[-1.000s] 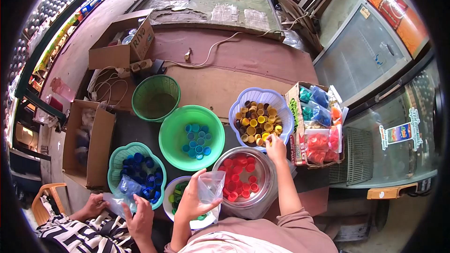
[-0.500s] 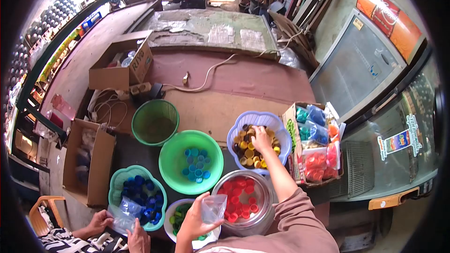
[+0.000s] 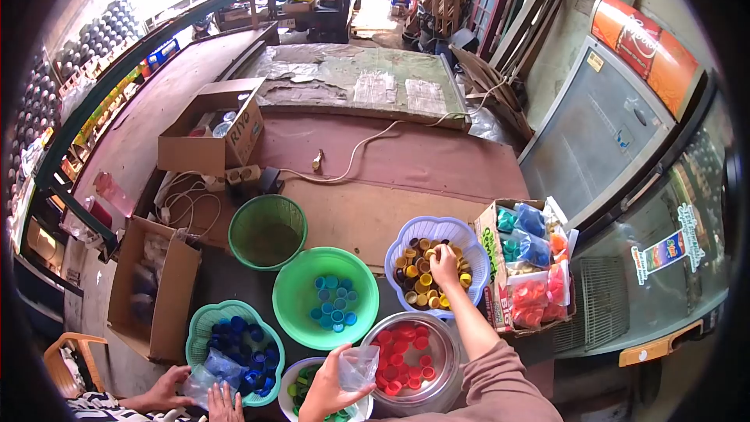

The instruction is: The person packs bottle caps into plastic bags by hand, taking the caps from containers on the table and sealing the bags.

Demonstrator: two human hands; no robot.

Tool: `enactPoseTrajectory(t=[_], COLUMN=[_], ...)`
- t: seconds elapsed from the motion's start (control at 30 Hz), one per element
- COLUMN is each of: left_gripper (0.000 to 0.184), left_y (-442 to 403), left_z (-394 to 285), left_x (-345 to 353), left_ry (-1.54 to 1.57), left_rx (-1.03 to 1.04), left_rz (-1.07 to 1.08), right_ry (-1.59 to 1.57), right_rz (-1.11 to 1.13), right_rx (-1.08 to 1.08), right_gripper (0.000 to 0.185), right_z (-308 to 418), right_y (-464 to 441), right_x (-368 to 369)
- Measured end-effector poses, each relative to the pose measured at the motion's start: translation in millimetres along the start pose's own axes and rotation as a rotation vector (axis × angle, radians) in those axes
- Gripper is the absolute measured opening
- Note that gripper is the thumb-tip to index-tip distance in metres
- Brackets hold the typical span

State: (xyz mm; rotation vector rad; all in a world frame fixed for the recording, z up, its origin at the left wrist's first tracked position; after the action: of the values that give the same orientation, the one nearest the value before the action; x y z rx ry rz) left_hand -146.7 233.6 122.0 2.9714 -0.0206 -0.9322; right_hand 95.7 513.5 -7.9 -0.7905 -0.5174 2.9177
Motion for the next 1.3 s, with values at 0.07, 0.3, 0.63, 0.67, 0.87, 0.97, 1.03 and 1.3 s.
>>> enactPoseTrajectory(t=[0.07,0.3,0.63,0.67,0.87,0.97,1.03,1.3], left_gripper=[0.083,0.083,0.084,0.082,0.082,0.082,0.083,0.083], left_y=[-1.5,-1.0,-0.6,-1.4,-5.4,-6.3,-7.2,-12.0], left_z=[-2.2,-0.1,-16.2,-18.4,-19.5,-12.6,-9.5,-5.8], left_x=[0.5,9.8,9.5,8.7,6.9,7.7,8.1,8.0], left_ry=[-0.002,-0.012,-0.065,-0.065,-0.078,-0.060,-0.062,-0.061], left_rx=[-0.004,0.001,0.014,0.026,0.066,0.050,0.039,0.010], left_rz=[0.004,0.002,-0.064,-0.077,-0.121,-0.106,-0.096,-0.080], right_ry=[-0.020,-0.541,-0.373,-0.360,-0.302,-0.094,-0.005,0.448], right_rz=[-0.106,0.048,0.770,0.792,0.366,0.226,0.226,0.523], right_rx=[-0.082,0.083,-0.331,-0.371,0.046,0.076,0.051,-0.022], right_gripper=[0.010,0.015,0.024,0.025,0.013,0.013,0.014,0.033], right_z=[17.7,140.0,269.5,270.6,133.4,55.8,38.1,28.0], right_y=[12.5,77.8,144.3,140.6,70.7,40.2,23.5,-6.7], right_x=[-13.2,-26.3,-24.1,-25.9,-21.9,-12.9,-1.5,68.3])
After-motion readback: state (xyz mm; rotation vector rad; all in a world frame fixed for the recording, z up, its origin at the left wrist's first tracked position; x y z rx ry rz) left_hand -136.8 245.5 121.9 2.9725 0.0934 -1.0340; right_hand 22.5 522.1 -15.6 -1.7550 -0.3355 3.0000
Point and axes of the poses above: each hand's wrist, its own y-axis away from the middle knuckle, its own x-axis out of the palm, z = x × y, the point moved 7 cm from there along -y, towards the middle knuckle, and after that the axes turned 13 degrees about -y, right-handed, at the moved point
